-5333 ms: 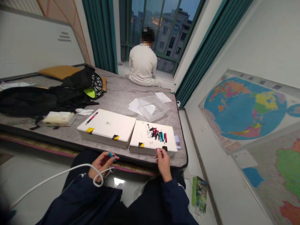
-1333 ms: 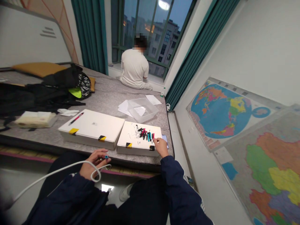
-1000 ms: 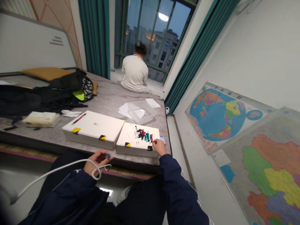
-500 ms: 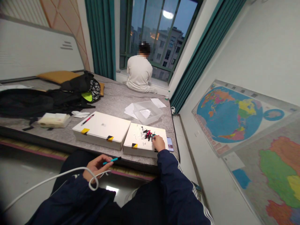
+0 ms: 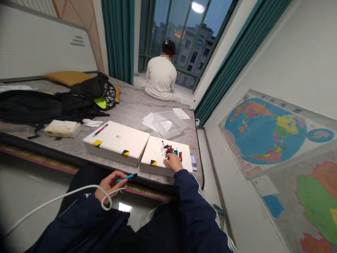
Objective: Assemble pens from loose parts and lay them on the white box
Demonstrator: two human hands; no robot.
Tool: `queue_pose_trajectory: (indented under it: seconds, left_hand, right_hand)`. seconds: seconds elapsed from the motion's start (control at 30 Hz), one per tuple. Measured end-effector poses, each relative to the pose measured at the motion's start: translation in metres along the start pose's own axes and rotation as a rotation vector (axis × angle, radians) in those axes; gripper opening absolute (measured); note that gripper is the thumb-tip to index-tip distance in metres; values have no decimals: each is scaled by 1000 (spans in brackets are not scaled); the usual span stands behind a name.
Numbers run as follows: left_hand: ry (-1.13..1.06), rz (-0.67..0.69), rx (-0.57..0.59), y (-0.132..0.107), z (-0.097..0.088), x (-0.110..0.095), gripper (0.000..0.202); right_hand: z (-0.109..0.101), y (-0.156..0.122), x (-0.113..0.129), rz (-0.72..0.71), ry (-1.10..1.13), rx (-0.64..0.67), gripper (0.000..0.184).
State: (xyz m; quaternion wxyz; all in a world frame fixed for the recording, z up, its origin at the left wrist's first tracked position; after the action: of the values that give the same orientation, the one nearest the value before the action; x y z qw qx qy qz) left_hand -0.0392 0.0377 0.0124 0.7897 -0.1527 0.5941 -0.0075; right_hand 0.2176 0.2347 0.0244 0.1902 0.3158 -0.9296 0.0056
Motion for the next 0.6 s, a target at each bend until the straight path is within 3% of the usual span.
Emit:
queue_pose_trajectory:
  seconds: [0.17, 0.37, 0.5, 0.6]
  left_hand:
    - [-13, -8, -63, 5, -1, -6, 34]
    - [42, -25, -20, 10, 4, -6, 34]
    - [60, -14, -22, 12, 5, -3, 40]
    - [77, -19, -24, 11, 7, -2, 41]
  right_hand:
    - [10, 0, 0, 48, -40, 24, 15]
    - [-5, -4, 12, 26, -19, -134, 23]
    - [-12, -11, 34, -36, 148, -202, 17]
    - [-7, -23, 67, -94, 420, -174, 21]
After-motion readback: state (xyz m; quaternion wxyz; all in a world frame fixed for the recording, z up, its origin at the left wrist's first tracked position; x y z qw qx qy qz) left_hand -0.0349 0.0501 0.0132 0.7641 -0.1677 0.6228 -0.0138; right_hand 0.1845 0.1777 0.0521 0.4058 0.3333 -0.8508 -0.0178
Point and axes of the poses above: each hand's wrist, its own y-axis towards the middle knuckle, its own z-axis out of the palm, x = y × z, the point moved 3 cm from there along y, towards the middle knuckle, and after that the axes turned 14 degrees about -z, right-handed, at the moved point
